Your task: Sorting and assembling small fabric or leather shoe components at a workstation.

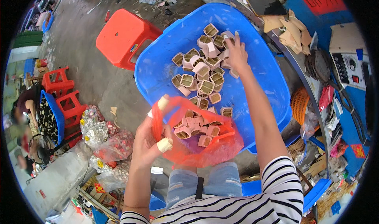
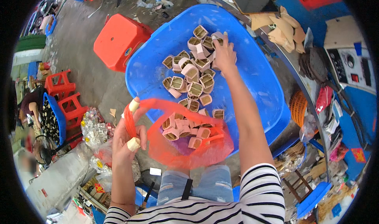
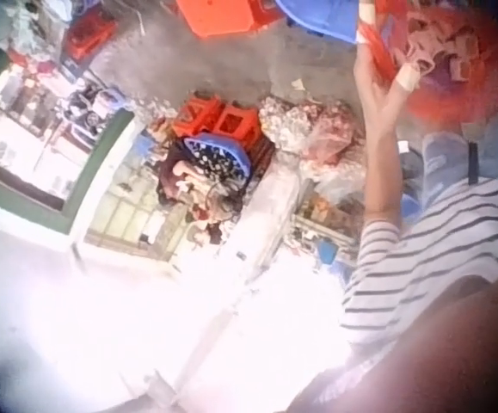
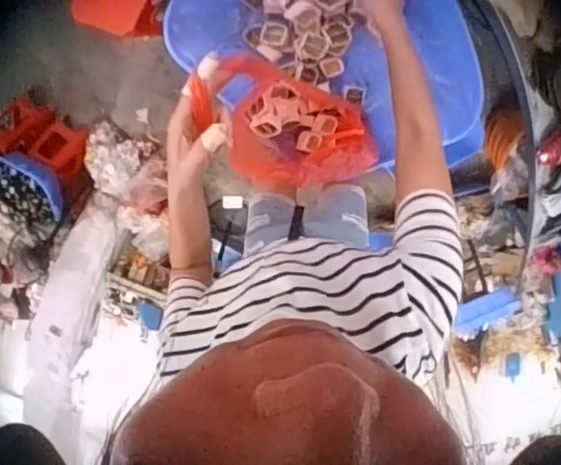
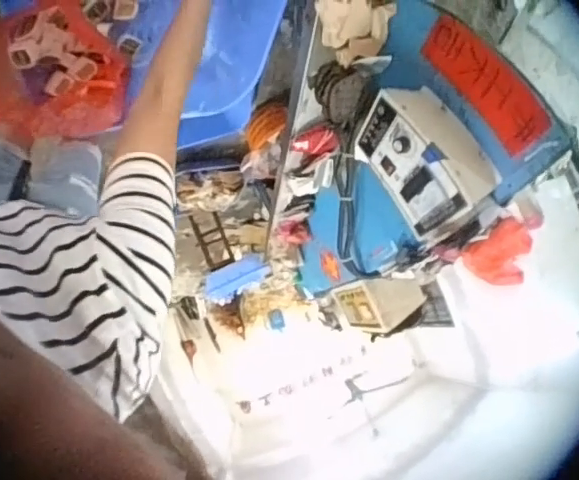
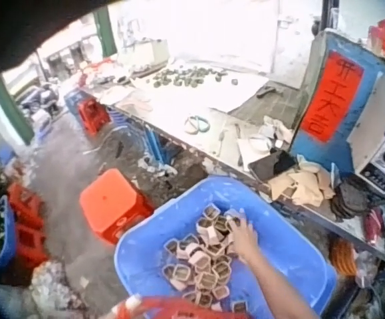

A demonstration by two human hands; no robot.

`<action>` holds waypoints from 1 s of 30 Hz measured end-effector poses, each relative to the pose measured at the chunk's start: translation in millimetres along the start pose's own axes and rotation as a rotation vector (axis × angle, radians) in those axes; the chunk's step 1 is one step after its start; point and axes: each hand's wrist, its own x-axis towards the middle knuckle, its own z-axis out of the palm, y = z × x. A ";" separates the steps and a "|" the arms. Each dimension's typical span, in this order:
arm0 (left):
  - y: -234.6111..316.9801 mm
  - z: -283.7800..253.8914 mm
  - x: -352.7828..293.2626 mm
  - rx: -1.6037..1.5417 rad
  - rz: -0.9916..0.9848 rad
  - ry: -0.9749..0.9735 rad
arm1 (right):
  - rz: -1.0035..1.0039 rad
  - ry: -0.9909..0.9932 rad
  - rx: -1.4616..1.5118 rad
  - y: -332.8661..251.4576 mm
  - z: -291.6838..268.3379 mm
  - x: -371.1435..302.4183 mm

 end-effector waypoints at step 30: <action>5.2 -4.2 3.1 0.015 0.041 0.207 | -0.131 -0.325 0.098 -67.2 49.8 -34.4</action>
